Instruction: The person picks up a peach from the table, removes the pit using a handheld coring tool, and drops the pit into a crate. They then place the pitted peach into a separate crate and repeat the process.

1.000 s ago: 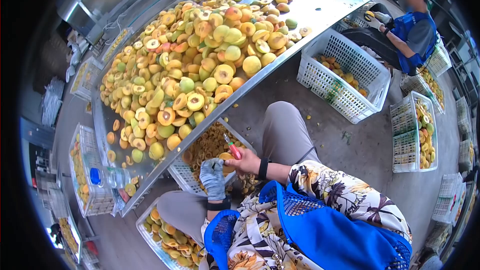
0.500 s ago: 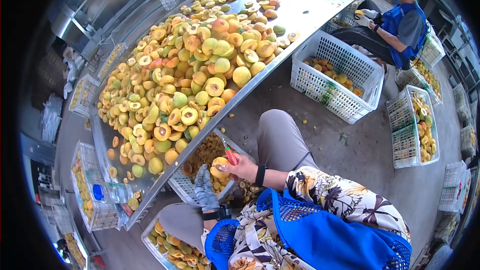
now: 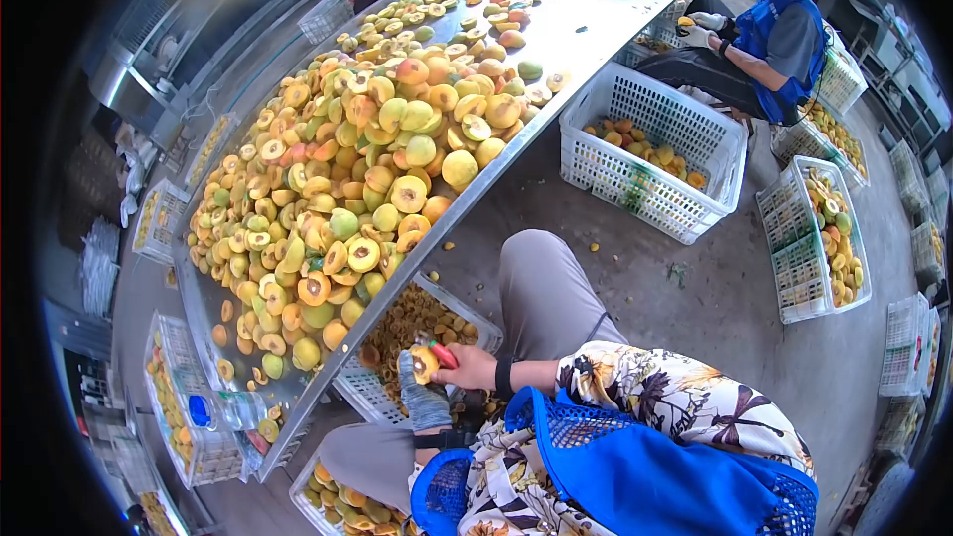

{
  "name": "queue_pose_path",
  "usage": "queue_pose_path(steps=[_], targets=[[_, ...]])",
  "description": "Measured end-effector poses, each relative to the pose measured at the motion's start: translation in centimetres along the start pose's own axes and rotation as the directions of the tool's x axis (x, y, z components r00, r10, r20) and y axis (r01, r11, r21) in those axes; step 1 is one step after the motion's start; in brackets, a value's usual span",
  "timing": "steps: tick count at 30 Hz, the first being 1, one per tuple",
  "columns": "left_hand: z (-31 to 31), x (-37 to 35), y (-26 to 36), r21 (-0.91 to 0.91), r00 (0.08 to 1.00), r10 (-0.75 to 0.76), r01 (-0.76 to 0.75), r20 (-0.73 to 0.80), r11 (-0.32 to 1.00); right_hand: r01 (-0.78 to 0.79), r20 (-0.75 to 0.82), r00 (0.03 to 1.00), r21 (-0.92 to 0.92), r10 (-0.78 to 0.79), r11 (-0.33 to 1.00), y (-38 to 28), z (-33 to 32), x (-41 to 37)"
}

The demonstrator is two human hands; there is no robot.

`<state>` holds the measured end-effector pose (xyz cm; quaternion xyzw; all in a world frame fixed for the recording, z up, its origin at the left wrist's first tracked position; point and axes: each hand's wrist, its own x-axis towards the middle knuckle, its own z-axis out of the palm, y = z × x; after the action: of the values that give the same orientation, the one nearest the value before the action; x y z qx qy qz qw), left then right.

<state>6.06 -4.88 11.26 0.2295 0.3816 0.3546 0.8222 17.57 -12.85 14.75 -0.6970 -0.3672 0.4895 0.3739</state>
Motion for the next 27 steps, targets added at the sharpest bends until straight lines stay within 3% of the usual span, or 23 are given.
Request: queue_pose_path(steps=[2, 3, 6, 9, 13, 15, 16, 18, 20, 22, 25, 27], targets=[[-0.9, 0.1, 0.4, -0.072, 0.995, -0.055, 0.049, -0.084, 0.996, 0.079, -0.028, 0.996, -0.050, -0.080, 0.996, 0.5, 0.5, -0.3], [-1.0, 0.2, 0.3, -0.056, 0.996, 0.007, -0.012, -0.085, 0.998, 0.133, -0.053, 0.989, -0.056, -0.136, 0.990, 0.5, 0.7, -0.6], [-0.5, -0.1, 0.8, -0.097, 0.994, -0.005, -0.005, -0.106, 0.995, 0.181, -0.036, 0.982, -0.134, -0.187, 0.974, 0.5, 0.9, -0.6], [-1.2, 0.1, 0.9, -0.040, 0.999, -0.015, 0.013, -0.040, 0.999, 0.195, 0.064, 0.981, -0.190, -0.186, 0.962, 1.2, 0.9, -0.2], [-1.9, 0.4, 0.9, 0.066, 1.000, -0.012, 0.011, 0.025, 0.998, 0.243, 0.056, 0.970, -0.215, -0.237, 0.946, 1.4, 0.6, -0.5], [-2.5, 0.8, 1.1, 0.148, 0.998, 0.021, -0.031, 0.063, 0.988, 0.288, 0.019, 0.956, -0.227, -0.291, 0.930, 1.1, 0.2, -0.3], [0.6, -0.9, 1.9, 0.162, 0.998, 0.063, -0.058, -0.025, 0.985, 0.332, -0.081, 0.933, -0.185, -0.351, 0.925, 0.7, -0.1, -0.3], [0.5, -1.4, 2.8, 0.287, 0.989, 0.146, -0.151, 0.038, 0.946, 0.322, -0.224, 0.911, -0.144, -0.347, 0.936, 1.3, -0.4, 0.3], [3.5, -2.7, 4.8, 0.047, 0.996, 0.062, -0.059, -0.060, 0.997, 0.306, -0.219, 0.918, -0.137, -0.330, 0.942, 0.1, -1.9, -0.2], [3.0, -2.2, 5.4, -0.008, 0.999, 0.053, -0.053, -0.003, 0.999, 0.320, -0.250, 0.905, -0.131, -0.343, 0.938, 0.5, -1.9, -0.2], [3.2, -2.2, 6.0, 0.026, 0.997, 0.072, -0.071, -0.027, 0.997, 0.390, -0.221, 0.890, -0.079, -0.398, 0.917, -0.2, -1.9, -1.2], [3.8, -2.6, 5.9, 0.089, 0.991, 0.122, -0.117, -0.052, 0.989, 0.409, -0.106, 0.900, -0.124, -0.422, 0.904, -1.2, -2.0, -2.1]])
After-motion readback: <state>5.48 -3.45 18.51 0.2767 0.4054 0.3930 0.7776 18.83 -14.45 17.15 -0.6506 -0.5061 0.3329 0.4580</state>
